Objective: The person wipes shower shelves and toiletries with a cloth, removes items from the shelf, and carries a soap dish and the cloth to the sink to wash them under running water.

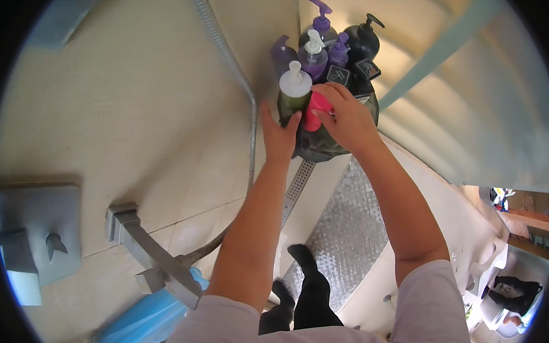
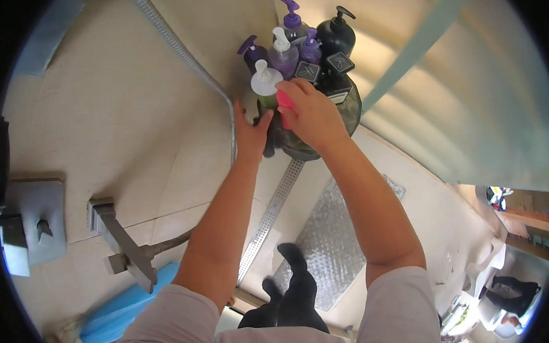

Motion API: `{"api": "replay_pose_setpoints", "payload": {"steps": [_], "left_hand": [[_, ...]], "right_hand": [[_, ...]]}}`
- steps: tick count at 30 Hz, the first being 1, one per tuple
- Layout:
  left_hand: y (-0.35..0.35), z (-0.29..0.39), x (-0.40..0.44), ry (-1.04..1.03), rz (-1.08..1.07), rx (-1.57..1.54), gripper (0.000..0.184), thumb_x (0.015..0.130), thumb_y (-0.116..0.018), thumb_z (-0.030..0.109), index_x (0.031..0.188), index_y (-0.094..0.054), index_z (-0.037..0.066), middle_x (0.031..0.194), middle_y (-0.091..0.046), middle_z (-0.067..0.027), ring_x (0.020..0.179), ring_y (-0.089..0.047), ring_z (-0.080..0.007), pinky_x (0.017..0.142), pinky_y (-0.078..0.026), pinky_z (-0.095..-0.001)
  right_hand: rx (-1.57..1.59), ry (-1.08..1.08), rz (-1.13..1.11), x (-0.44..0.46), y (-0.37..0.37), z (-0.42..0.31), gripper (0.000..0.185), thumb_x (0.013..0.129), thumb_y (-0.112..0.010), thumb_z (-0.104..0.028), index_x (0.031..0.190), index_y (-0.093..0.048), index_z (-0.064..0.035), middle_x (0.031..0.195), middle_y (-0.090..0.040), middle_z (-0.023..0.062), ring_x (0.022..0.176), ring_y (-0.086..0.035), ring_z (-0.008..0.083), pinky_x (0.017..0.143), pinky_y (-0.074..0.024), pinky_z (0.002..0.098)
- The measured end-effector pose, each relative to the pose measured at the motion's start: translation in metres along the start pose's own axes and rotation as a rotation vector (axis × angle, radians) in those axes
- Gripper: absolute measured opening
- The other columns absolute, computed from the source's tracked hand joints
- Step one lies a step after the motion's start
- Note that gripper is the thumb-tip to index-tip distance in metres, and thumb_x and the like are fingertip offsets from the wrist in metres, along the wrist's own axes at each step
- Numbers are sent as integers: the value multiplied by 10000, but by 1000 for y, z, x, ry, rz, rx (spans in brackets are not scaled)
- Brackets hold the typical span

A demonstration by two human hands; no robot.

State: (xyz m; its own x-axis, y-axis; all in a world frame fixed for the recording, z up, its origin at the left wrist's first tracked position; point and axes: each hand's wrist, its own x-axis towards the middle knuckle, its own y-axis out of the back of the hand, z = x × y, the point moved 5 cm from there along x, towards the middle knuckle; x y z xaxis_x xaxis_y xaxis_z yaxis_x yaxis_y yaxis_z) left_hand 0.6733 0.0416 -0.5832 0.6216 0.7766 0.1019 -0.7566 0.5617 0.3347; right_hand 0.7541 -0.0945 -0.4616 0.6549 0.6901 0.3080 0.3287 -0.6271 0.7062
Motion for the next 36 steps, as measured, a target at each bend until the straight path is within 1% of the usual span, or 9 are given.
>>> {"api": "replay_pose_setpoints", "payload": {"steps": [5, 7, 10, 14, 20, 23, 26, 32, 36], "left_hand": [[40, -13, -93, 451, -93, -114, 713, 704, -766, 236, 1270, -373, 51, 1118, -502, -132, 928, -549, -190, 753, -478, -285], [52, -14, -140, 585, -245, -191, 614, 708, -755, 241, 1202, -446, 49, 1029, -568, -118, 913, -566, -201, 791, -451, -306], [77, -14, -200, 592, -516, -26, 517, 717, -734, 210, 1156, -498, 75, 926, -604, -104, 868, -586, -206, 777, -460, -312], [111, -6, -260, 544, -781, 112, 452, 730, -716, 255, 1109, -540, 82, 999, -610, -110, 955, -587, -251, 830, -451, -328], [169, 13, -306, 593, -747, 120, 459, 739, -705, 238, 1126, -521, 75, 1041, -586, -134, 958, -577, -270, 825, -455, -333], [197, 42, -311, 512, -629, 75, 487, 733, -715, 213, 1140, -500, 53, 1066, -581, -129, 971, -574, -248, 827, -457, -334], [219, 44, -327, 570, -541, 71, 428, 748, -706, 197, 1099, -515, 44, 1017, -602, -116, 932, -590, -232, 808, -466, -326], [260, 92, -334, 559, -516, 23, 249, 810, -651, 135, 1014, -536, 50, 853, -605, -63, 779, -571, -115, 686, -477, -253], [286, 106, -330, 446, -327, -16, 222, 864, -573, 166, 1031, -523, 28, 873, -628, -97, 815, -608, -184, 749, -472, -301]], "right_hand": [[22, -48, 24, 10, -6, 5, 388, 761, -625, -159, 1132, -511, -149, 1144, -530, 85, 919, -579, 317, 761, -484, 383], [-29, -64, 11, 12, -7, 2, 398, 754, -628, -152, 1133, -508, -147, 1153, -525, 79, 924, -578, 315, 766, -484, 383], [-99, 10, 23, 11, -9, -2, 420, 746, -642, -124, 1141, -497, -130, 1156, -517, 87, 896, -590, 314, 751, -491, 378], [-125, 62, 41, 14, -10, 1, 483, 730, -665, -109, 1174, -474, -122, 1180, -495, 86, 898, -600, 290, 732, -498, 366], [-4, -163, -93, 9, -4, 1, 614, 683, -718, -100, 1227, -435, -123, 1223, -449, 75, 867, -598, 225, 701, -509, 314], [99, -149, -24, -4, 2, -5, 610, 674, -713, -114, 1216, -435, -114, 1227, -433, 112, 857, -594, 291, 719, -506, 334], [110, -129, 238, -28, 4, -3, 634, 669, -725, -87, 1226, -422, -71, 1215, -428, 148, 857, -586, 268, 693, -506, 302], [306, -360, 402, -114, -37, 9, 524, 718, -715, -102, 1170, -464, -13, 1178, -459, 157, 896, -567, 216, 679, -497, 270], [491, -521, -41, -170, -65, -52, 327, 792, -649, -122, 1082, -534, -26, 1083, -527, 118, 896, -562, 201, 757, -471, 297]]}}
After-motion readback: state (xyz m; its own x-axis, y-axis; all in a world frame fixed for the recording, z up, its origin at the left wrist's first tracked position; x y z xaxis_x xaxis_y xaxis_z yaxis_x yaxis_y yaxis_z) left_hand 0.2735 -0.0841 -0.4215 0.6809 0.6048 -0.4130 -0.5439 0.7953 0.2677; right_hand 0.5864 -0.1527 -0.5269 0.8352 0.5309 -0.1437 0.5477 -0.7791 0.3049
